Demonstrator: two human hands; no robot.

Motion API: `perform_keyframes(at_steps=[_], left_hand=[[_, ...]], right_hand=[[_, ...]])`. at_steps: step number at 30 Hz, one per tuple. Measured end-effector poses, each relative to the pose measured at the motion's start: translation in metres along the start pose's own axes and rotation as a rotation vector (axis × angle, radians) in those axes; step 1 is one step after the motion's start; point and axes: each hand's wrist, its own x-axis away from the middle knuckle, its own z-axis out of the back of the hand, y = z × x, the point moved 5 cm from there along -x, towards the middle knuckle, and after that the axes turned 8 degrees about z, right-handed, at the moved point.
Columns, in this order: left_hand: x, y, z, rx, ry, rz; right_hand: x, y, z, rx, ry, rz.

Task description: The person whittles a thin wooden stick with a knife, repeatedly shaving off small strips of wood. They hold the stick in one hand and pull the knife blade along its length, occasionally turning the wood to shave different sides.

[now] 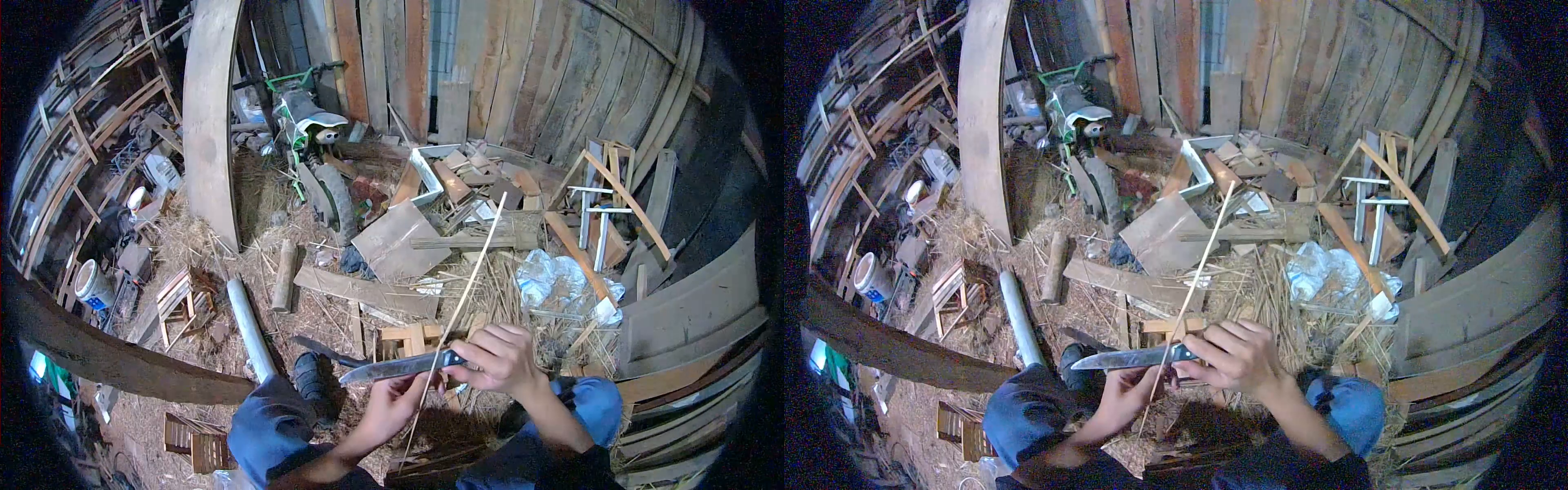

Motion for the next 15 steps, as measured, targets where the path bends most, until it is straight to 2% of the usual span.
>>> perform_keyframes(at_steps=[6, 10, 12, 15], left_hand=[[0.002, 0.012, 0.008, 0.035, 0.057, 0.083], [0.002, 0.014, 0.012, -0.027, 0.087, -0.074], [0.0, 0.019, 0.013, -0.03, 0.063, -0.027], [0.0, 0.021, 0.015, -0.059, 0.08, -0.062]], right_hand=[[-0.002, 0.009, 0.008, 0.001, 0.016, -0.02], [0.0, 0.017, 0.013, 0.027, -0.033, -0.05], [0.001, 0.02, 0.017, 0.041, -0.017, -0.056], [0.009, 0.028, 0.019, 0.059, -0.042, -0.066]])
